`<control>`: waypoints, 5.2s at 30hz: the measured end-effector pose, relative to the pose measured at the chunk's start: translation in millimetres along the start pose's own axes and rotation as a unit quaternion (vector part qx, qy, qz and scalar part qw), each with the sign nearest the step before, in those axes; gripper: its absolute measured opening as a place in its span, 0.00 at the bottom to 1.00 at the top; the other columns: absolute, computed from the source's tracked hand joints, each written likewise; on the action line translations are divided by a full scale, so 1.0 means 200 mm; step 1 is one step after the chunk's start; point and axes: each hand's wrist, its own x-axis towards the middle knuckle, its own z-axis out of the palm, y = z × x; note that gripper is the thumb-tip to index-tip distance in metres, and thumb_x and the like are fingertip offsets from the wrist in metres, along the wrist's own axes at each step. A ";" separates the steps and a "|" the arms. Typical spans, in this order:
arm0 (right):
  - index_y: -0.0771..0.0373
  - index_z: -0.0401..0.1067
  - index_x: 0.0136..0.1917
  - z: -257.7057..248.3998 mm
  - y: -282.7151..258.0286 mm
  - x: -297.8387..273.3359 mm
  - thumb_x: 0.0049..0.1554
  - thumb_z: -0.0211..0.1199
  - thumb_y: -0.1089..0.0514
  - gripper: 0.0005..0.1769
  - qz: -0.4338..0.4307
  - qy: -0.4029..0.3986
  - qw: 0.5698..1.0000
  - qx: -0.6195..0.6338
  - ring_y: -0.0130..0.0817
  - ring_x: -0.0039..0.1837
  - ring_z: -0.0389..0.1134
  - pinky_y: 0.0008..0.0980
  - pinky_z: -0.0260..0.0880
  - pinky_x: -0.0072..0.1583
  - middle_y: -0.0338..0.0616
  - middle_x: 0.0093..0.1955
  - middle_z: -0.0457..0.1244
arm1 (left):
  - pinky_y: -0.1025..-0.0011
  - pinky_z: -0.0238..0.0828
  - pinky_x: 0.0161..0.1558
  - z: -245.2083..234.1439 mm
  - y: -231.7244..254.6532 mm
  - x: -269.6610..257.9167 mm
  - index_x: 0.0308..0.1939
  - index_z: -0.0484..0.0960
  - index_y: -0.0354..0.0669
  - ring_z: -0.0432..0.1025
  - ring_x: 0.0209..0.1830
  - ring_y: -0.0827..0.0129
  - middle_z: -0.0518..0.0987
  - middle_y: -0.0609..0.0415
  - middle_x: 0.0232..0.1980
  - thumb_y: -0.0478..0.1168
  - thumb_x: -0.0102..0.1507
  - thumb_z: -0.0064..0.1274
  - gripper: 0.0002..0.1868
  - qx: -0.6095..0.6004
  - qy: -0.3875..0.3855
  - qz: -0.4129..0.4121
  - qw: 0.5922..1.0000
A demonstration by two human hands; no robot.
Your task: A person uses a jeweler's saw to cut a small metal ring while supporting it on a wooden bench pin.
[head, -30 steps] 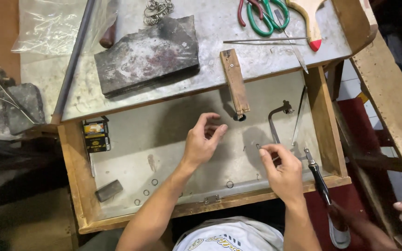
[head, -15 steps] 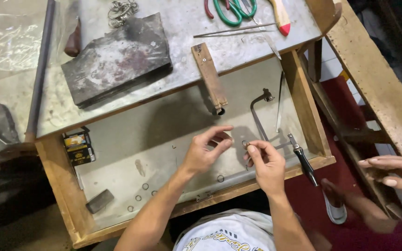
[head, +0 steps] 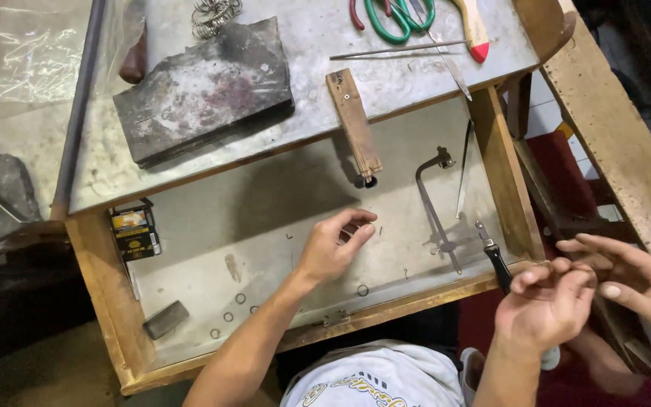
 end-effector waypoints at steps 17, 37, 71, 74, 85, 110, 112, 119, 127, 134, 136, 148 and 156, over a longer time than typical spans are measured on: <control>0.55 0.77 0.54 0.02 -0.17 0.17 0.54 0.67 0.47 0.17 -0.030 0.187 0.981 0.033 0.20 0.30 0.59 0.17 0.60 0.33 0.31 0.46 0.64 | 0.76 0.77 0.42 -0.09 -0.02 0.01 0.48 0.85 0.44 0.78 0.37 0.74 0.86 0.58 0.42 0.43 0.67 0.53 0.11 -0.017 0.079 -0.016 0.997; 0.67 0.74 0.50 0.77 0.36 -0.18 0.55 0.77 0.64 0.14 -0.376 -0.395 0.779 -0.309 0.36 0.39 0.72 0.27 0.73 0.35 0.45 0.43 0.69 | 0.66 0.81 0.36 -0.08 -0.10 0.00 0.49 0.84 0.52 0.82 0.34 0.61 0.86 0.55 0.36 0.45 0.67 0.56 0.09 0.137 0.106 0.066 0.983; 0.75 0.71 0.62 0.50 0.28 -0.23 0.59 0.64 0.71 0.17 -0.074 -0.456 0.872 -0.163 0.34 0.45 0.74 0.33 0.79 0.48 0.54 0.48 0.69 | 0.56 0.74 0.60 -0.07 0.02 0.02 0.64 0.80 0.50 0.74 0.64 0.52 0.76 0.45 0.65 0.42 0.68 0.59 0.20 -0.036 0.139 0.191 0.971; 0.77 0.69 0.62 0.53 0.23 -0.25 0.59 0.62 0.71 0.17 -0.063 -0.460 0.874 -0.140 0.36 0.44 0.74 0.36 0.79 0.48 0.58 0.47 0.69 | 0.71 0.79 0.51 -0.06 0.00 0.02 0.56 0.85 0.46 0.80 0.53 0.64 0.83 0.51 0.55 0.39 0.65 0.62 0.15 -0.111 0.113 0.181 0.971; 0.68 0.70 0.64 0.52 0.19 -0.23 0.52 0.73 0.64 0.27 -0.017 -0.545 0.772 -0.328 0.37 0.46 0.73 0.36 0.74 0.45 0.48 0.48 0.73 | 0.65 0.79 0.44 -0.21 0.05 0.02 0.51 0.86 0.45 0.79 0.43 0.58 0.84 0.53 0.45 0.36 0.61 0.66 0.14 0.027 0.122 0.268 0.955; 0.63 0.79 0.43 0.56 0.09 -0.11 0.50 0.73 0.67 0.07 -0.020 -0.537 0.782 -0.315 0.31 0.32 0.71 0.31 0.75 0.38 0.46 0.29 0.71 | 0.62 0.66 0.50 -0.13 -0.37 -0.22 0.41 0.78 0.56 0.71 0.46 0.63 0.74 0.59 0.41 0.51 0.57 0.63 0.14 0.468 -0.196 0.180 0.843; 0.70 0.69 0.55 0.54 0.10 -0.05 0.57 0.67 0.70 0.13 0.092 -0.435 0.886 -0.130 0.35 0.35 0.74 0.34 0.81 0.37 0.54 0.39 0.70 | 0.62 0.65 0.48 -0.13 -0.33 -0.20 0.41 0.79 0.55 0.69 0.44 0.63 0.72 0.59 0.41 0.51 0.54 0.68 0.17 0.467 -0.182 0.194 0.843; 0.70 0.71 0.52 0.52 0.12 -0.14 0.56 0.64 0.71 0.10 0.212 -0.396 0.892 0.037 0.42 0.29 0.72 0.36 0.76 0.29 0.60 0.41 0.70 | 0.71 0.73 0.40 -0.13 0.30 0.00 0.53 0.84 0.52 0.78 0.37 0.67 0.84 0.60 0.41 0.38 0.63 0.63 0.14 0.084 0.085 0.269 0.956; 0.71 0.72 0.53 0.47 0.21 -0.16 0.58 0.63 0.67 0.09 0.365 -0.358 0.854 0.098 0.37 0.28 0.71 0.29 0.72 0.24 0.55 0.41 0.67 | 0.76 0.78 0.35 -0.08 0.37 0.08 0.44 0.89 0.44 0.79 0.32 0.71 0.87 0.56 0.41 0.30 0.61 0.65 0.09 -0.079 0.112 0.347 0.928; 0.74 0.73 0.54 0.49 0.20 -0.20 0.59 0.62 0.67 0.10 0.314 -0.368 0.870 0.096 0.41 0.31 0.73 0.33 0.76 0.28 0.61 0.41 0.70 | 0.75 0.77 0.32 -0.09 0.35 0.08 0.42 0.87 0.39 0.77 0.30 0.70 0.85 0.50 0.36 0.28 0.63 0.62 0.05 -0.129 0.100 0.303 0.939; 0.74 0.73 0.54 0.49 0.21 -0.20 0.59 0.62 0.67 0.11 0.272 -0.380 0.880 0.086 0.42 0.31 0.73 0.35 0.75 0.29 0.65 0.43 0.71 | 0.75 0.76 0.31 -0.09 0.36 0.07 0.42 0.88 0.39 0.77 0.30 0.71 0.85 0.50 0.36 0.28 0.62 0.63 0.06 -0.134 0.096 0.292 0.942; 0.71 0.71 0.51 0.52 0.21 -0.23 0.62 0.60 0.65 0.06 0.243 -0.373 0.892 0.080 0.41 0.32 0.72 0.32 0.73 0.30 0.60 0.47 0.71 | 0.75 0.76 0.30 -0.10 0.37 0.06 0.41 0.88 0.40 0.76 0.30 0.70 0.85 0.50 0.36 0.29 0.63 0.63 0.05 -0.150 0.092 0.285 0.942; 0.70 0.70 0.52 0.60 0.19 -0.26 0.64 0.59 0.64 0.06 0.202 -0.362 0.908 0.061 0.41 0.35 0.75 0.32 0.77 0.32 0.52 0.46 0.65 | 0.76 0.76 0.29 -0.07 0.34 0.07 0.43 0.87 0.40 0.78 0.30 0.71 0.84 0.52 0.35 0.29 0.64 0.62 0.05 -0.165 0.076 0.262 0.948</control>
